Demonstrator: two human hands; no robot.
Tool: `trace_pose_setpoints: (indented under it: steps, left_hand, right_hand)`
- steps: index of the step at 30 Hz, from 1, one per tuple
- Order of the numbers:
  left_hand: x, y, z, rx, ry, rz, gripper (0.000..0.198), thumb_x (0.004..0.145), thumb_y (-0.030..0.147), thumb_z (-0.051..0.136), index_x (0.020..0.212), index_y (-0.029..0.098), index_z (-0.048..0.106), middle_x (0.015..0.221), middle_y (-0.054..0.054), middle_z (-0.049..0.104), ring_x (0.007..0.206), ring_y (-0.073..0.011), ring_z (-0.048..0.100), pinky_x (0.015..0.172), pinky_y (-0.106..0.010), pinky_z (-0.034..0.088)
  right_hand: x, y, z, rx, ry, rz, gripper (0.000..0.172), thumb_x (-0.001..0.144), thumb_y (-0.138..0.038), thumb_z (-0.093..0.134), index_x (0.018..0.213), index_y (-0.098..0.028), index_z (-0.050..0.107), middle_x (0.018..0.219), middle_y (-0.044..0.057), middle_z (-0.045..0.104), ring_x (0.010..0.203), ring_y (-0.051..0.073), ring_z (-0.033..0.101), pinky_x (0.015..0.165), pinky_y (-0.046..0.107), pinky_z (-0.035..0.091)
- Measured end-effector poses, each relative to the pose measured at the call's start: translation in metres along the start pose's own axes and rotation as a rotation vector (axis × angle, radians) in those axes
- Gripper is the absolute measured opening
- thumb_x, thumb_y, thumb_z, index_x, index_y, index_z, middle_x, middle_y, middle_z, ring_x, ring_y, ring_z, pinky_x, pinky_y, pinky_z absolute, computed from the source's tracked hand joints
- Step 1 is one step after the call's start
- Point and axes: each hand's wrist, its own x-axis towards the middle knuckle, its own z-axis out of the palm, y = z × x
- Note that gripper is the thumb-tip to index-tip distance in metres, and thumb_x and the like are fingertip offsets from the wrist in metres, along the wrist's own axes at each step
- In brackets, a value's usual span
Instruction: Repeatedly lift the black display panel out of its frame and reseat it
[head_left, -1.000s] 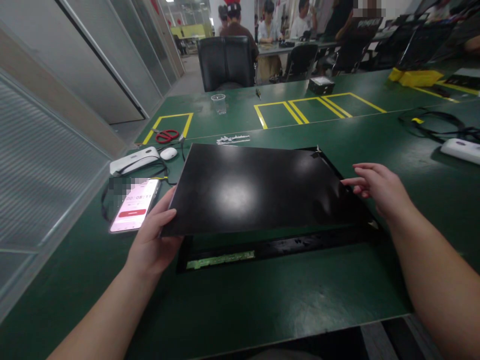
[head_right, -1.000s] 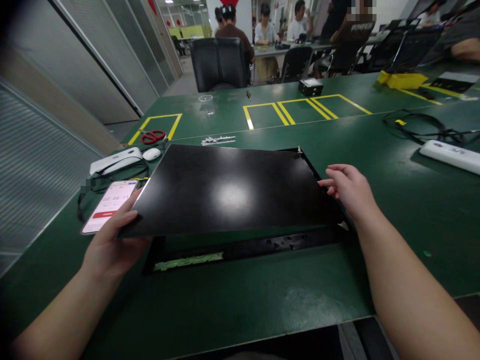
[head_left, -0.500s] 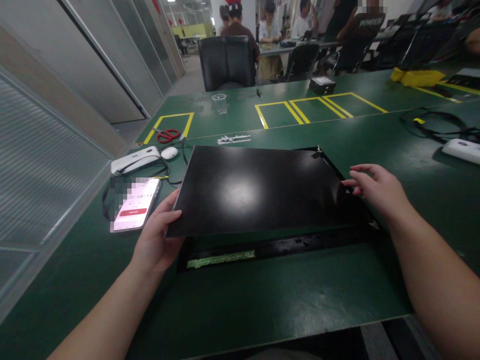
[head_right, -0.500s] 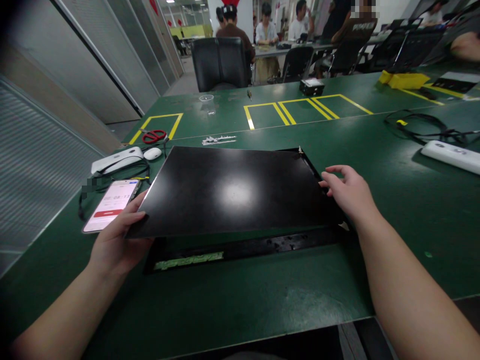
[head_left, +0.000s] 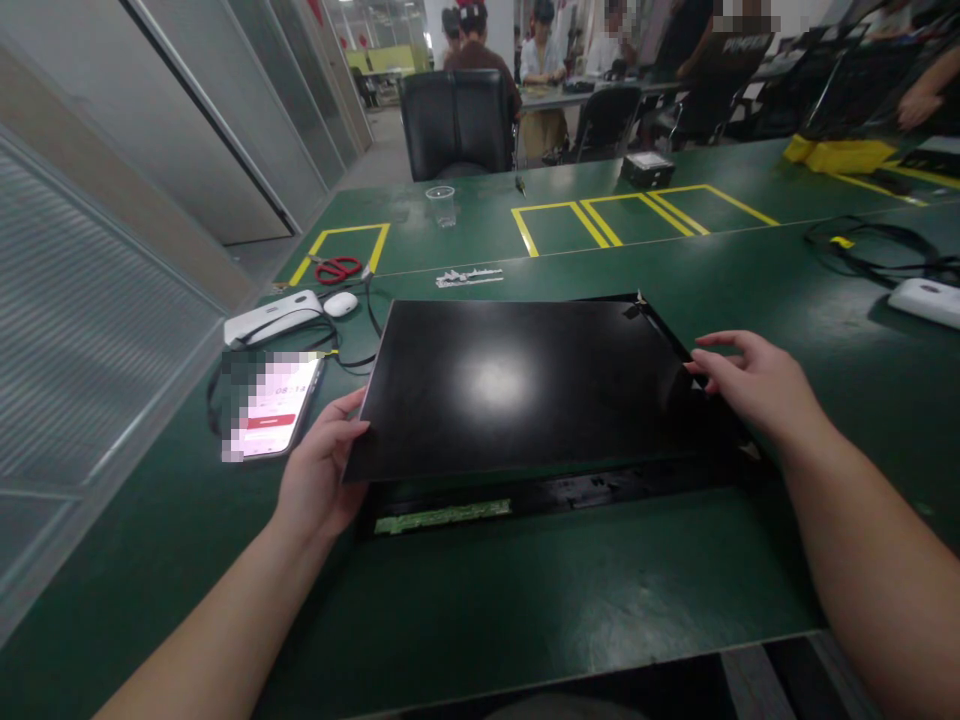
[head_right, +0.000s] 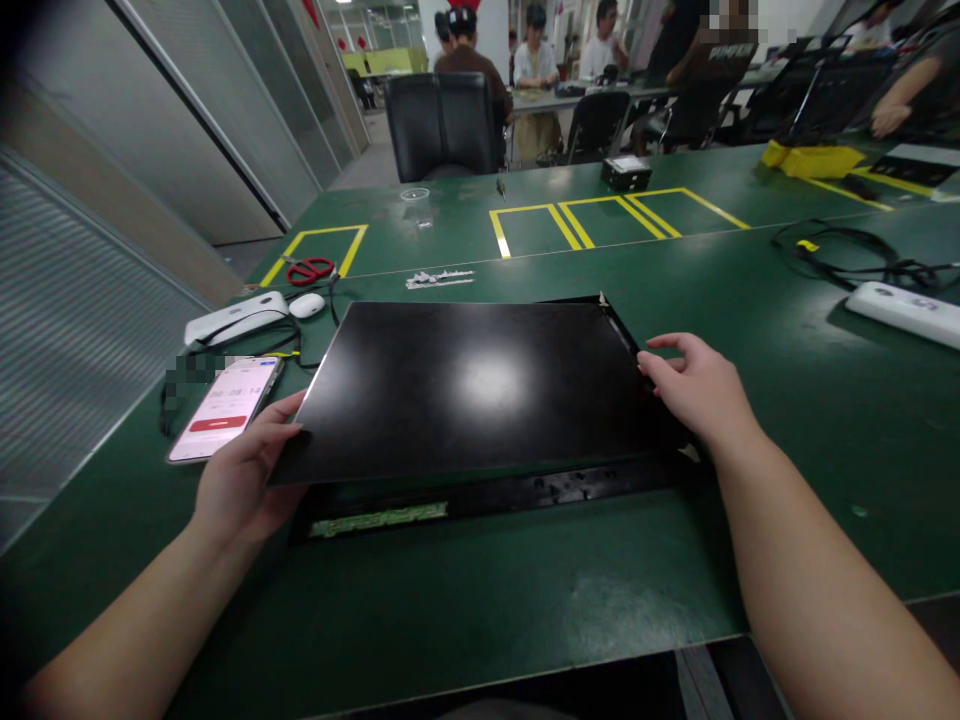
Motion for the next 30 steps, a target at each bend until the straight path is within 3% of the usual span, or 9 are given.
trace_pose_setpoints:
  steps: [6,12,19,30]
  left_hand:
    - [-0.003,0.0009,0.0035,0.005,0.039,-0.031,0.051,0.057,0.009,0.071,0.108,0.013,0.071,0.076,-0.002,0.076,0.061,-0.0192,0.07,0.051,-0.024,0.058]
    - [-0.0052,0.0048,0.0078,0.024,0.071,-0.082,0.048,0.064,0.006,0.064,0.111,0.014,0.07,0.075,-0.001,0.074,0.052,-0.0155,0.065,0.047,-0.023,0.056]
    - [-0.002,0.0057,0.008,0.02,0.062,-0.099,0.047,0.068,0.004,0.06,0.114,0.015,0.067,0.08,-0.003,0.074,0.067,-0.0225,0.076,0.051,-0.027,0.061]
    - [-0.0031,0.006,0.0096,0.029,0.023,-0.116,0.055,0.066,0.005,0.064,0.12,0.015,0.066,0.088,-0.006,0.077,0.077,-0.0267,0.079,0.054,-0.029,0.063]
  right_hand:
    - [0.002,0.006,0.0006,-0.035,-0.003,-0.005,0.034,0.081,-0.044,0.075,0.11,-0.028,0.076,0.078,0.001,0.078,0.067,0.021,0.068,0.071,0.037,0.049]
    - [0.0002,0.0038,0.0001,-0.062,0.011,-0.013,0.034,0.078,-0.044,0.076,0.108,-0.028,0.078,0.063,-0.002,0.068,0.064,0.022,0.065,0.068,0.037,0.049]
    - [-0.0005,0.0024,-0.0009,-0.07,0.014,-0.027,0.036,0.077,-0.043,0.076,0.109,-0.027,0.079,0.063,-0.001,0.069,0.066,0.023,0.065,0.068,0.037,0.049]
    - [0.003,0.0078,-0.0001,-0.063,0.016,-0.038,0.031,0.077,-0.042,0.077,0.105,-0.028,0.08,0.063,0.0,0.07,0.065,0.024,0.067,0.066,0.037,0.048]
